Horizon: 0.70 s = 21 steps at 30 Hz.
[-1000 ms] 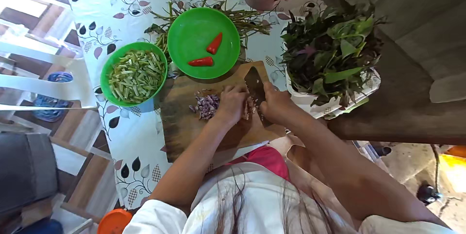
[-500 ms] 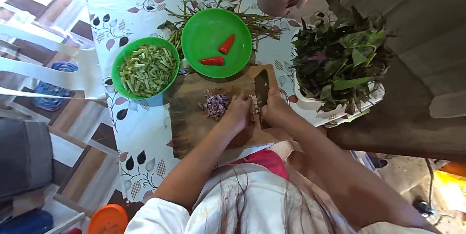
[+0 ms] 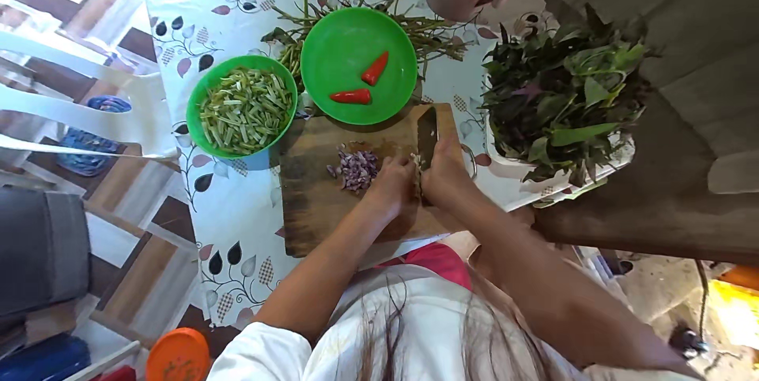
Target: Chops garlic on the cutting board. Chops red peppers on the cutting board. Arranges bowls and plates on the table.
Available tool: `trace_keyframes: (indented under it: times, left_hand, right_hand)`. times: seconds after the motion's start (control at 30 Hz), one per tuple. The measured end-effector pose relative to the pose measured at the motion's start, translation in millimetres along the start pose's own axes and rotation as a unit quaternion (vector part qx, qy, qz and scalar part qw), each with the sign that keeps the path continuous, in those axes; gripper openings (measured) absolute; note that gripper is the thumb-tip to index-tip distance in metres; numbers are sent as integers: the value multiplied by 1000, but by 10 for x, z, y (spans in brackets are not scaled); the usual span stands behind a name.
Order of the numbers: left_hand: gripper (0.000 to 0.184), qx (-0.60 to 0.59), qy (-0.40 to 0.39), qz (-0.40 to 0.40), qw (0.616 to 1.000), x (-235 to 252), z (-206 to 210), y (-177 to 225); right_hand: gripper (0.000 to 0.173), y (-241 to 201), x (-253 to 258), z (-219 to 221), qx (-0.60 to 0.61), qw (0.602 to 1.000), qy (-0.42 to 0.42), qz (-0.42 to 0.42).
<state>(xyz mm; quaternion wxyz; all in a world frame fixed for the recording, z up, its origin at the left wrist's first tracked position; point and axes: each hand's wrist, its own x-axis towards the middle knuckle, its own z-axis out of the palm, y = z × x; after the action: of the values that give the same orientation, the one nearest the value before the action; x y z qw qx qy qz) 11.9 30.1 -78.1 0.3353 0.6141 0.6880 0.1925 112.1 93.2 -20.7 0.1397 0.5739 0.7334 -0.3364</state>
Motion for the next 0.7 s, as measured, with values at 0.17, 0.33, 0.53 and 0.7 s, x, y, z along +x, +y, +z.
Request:
trace_keyframes:
  times: [0.17,0.33,0.53,0.7]
  left_hand:
    - [39,-9,-15,-11,1000,1,-38,12]
    - [31,-12,5,33,999,-23,-16,-81]
    - [26,-29,10,44,999,-51,-18,-123]
    - [26,-52,20,22,998,-109,-51,-83]
  right_hand:
    - [66,-49,38,-152,-2,1000,-19,5]
    - [65,52,62,80,86,995,52,8]
    - [67,-148,20,26,19,999,14,27]
    - [69,-249,46,-66,18,999,-9,38]
